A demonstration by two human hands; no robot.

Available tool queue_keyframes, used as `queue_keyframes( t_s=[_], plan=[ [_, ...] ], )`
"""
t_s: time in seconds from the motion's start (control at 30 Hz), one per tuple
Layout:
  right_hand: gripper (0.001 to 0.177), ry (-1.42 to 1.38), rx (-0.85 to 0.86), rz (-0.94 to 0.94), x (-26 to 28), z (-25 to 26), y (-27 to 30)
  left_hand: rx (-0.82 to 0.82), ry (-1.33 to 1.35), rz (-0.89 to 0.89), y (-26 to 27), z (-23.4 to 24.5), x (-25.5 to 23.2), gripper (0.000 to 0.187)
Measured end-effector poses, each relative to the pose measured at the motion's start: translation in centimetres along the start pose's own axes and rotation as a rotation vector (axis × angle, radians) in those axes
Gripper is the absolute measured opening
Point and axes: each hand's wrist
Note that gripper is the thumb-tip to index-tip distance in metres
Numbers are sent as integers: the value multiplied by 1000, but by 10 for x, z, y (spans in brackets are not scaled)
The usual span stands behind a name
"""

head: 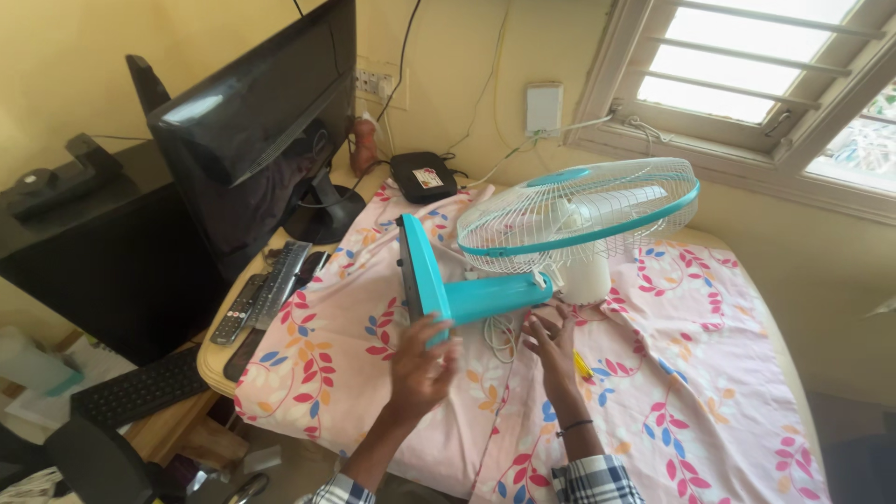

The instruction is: The person uses a screwdriver to loosen screws on the front grill of a teal LG table fan, then removes the grill and sets it aside. The fan remains on a floral-patterned cloth on a desk.

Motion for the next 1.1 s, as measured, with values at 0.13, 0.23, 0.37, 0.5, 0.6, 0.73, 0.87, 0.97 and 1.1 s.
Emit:
queue_keyframes(
  t_s=[0.13, 0.23, 0.37, 0.5, 0.6, 0.73, 0.87, 0.97, 1.1],
  plan=[
    [76, -51, -20, -41, -4, 8, 1, -192, 8, 228, 28, -2, 8, 47],
    [70, -96, -75, -50, -3, 19, -8, -187, 294, 586, 39, -10, 22, 75],
    [62, -111, -178, -54, -4, 48, -25, -310, 704, 950, 41, -31, 49, 74],
    [56, -216, -48, -127, -11, 59, -51, -373, 997, 1293, 37, -41, 73, 64],
    [56, -390, 110, -229, -15, 49, -77, -281, 938, 1383, 32, -47, 78, 63],
    [63, -514, 86, -452, -12, 16, -100, -301, 807, 1377, 26, -52, 69, 60],
    [43, -690, 159, -338, -15, -19, -100, -267, 801, 1335, 18, -47, 56, 63],
    [36, -716, 105, -311, -18, -18, -103, -242, 812, 1305, 15, -46, 51, 62],
    [31, -744, 117, -259, -34, -7, -103, -235, 859, 1251, 21, -48, 46, 59]
  ],
)
Point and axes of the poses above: each hand's wrist, its own y-axis away from the middle knuckle, its own z-axis out of the back of the hand, x = y × z, and after that the axes turned 3 degrees about -x, right-handed
